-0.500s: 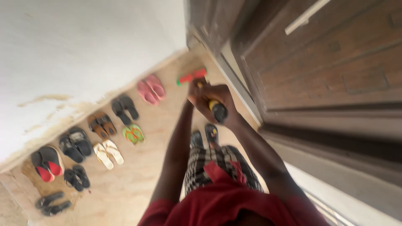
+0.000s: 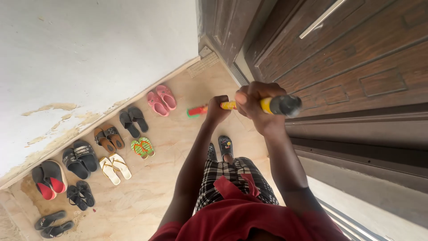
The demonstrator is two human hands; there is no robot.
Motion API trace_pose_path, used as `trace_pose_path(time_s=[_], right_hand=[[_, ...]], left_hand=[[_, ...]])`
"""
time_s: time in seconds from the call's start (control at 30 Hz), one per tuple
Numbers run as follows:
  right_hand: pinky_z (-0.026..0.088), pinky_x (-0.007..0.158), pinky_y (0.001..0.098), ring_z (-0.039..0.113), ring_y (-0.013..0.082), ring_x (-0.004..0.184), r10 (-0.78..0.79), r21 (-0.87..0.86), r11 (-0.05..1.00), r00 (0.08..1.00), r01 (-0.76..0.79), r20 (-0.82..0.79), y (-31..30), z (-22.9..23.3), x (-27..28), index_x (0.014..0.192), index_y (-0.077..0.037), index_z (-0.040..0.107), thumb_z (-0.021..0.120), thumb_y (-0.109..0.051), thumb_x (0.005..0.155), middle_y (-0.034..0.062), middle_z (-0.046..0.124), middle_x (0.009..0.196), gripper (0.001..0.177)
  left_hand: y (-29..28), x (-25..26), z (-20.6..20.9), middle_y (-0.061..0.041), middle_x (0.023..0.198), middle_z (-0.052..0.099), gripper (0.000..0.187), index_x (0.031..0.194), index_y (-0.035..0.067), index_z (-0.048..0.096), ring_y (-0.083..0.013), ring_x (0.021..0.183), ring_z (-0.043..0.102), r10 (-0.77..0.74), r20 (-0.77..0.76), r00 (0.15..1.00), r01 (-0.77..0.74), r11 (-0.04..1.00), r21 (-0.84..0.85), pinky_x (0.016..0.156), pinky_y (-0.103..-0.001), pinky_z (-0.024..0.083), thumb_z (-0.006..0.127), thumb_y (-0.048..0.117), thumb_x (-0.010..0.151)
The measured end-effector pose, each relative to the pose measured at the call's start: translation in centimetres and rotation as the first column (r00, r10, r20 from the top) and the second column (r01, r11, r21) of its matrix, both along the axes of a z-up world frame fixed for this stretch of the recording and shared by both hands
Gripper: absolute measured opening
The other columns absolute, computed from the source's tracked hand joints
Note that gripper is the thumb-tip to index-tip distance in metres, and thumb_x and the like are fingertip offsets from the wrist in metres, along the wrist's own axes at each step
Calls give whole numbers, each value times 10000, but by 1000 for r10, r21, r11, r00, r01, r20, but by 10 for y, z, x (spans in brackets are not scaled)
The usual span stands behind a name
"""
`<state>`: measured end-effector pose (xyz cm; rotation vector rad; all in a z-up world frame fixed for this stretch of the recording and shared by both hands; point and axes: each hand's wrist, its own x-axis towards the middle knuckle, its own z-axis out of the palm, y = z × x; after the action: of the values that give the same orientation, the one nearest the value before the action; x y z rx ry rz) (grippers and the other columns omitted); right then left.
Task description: Sweeping a tiled floor with a brush and organizing sandals in an entryway.
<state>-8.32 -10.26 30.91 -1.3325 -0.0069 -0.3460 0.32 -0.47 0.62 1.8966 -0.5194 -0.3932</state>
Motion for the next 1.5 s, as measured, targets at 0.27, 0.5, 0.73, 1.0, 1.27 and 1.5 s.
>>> trace_pose_path(time_s=[0.27,0.5,0.73,1.0,1.27,1.5], right_hand=[[357,568,288,421,102,596,64,-452,892,994,-16,92,9,-44,5,707,-26,448,690,-79,1005,15,454,649,388],[341,549,276,398,60,579,33,-397,917,999,-35,-13,17,-31,7,687,-34,462,676,-109,1031,2,472,608,412],[353,513,280,453,68,566,-10,-169,986,997,-3,-71,1,-32,-12,837,-12,599,676,-103,978,-11,518,654,185],[288,491,249,397,72,502,-130,-2,991,982,132,140,-6,-8,-50,780,-95,420,687,-97,1034,-4,470,620,369],[404,571,284,481,86,613,-96,-434,885,977,171,190,-9,-58,-56,784,-15,515,673,-27,1019,23,538,687,284],[350,529,276,424,80,587,-32,-267,962,995,57,98,-39,-45,-74,720,-42,396,679,-71,1029,15,491,640,421]], left_hand=[[-19,47,-55,-98,604,522,323,668,49,485,-194,578,495,210,81,974,-192,962,-193,553,-347,425,760,143,811],[-10,11,-50,-68,632,562,289,704,61,525,-111,603,515,143,-64,988,-154,964,-218,547,-334,433,779,183,768],[-9,-46,-42,-132,553,494,306,641,44,485,-165,515,448,97,-77,992,-101,994,-48,512,-374,385,726,152,793],[-36,-41,-8,-115,547,467,161,634,60,464,-175,520,490,85,-38,996,-87,995,-55,511,-376,391,618,63,684],[-48,-3,-78,-88,632,527,305,673,47,485,-155,614,498,52,24,998,-49,993,-110,544,-362,400,765,149,744],[-58,-56,-36,-27,722,724,244,779,49,702,-51,730,651,-50,-251,967,31,996,-78,643,-302,529,817,262,813]])
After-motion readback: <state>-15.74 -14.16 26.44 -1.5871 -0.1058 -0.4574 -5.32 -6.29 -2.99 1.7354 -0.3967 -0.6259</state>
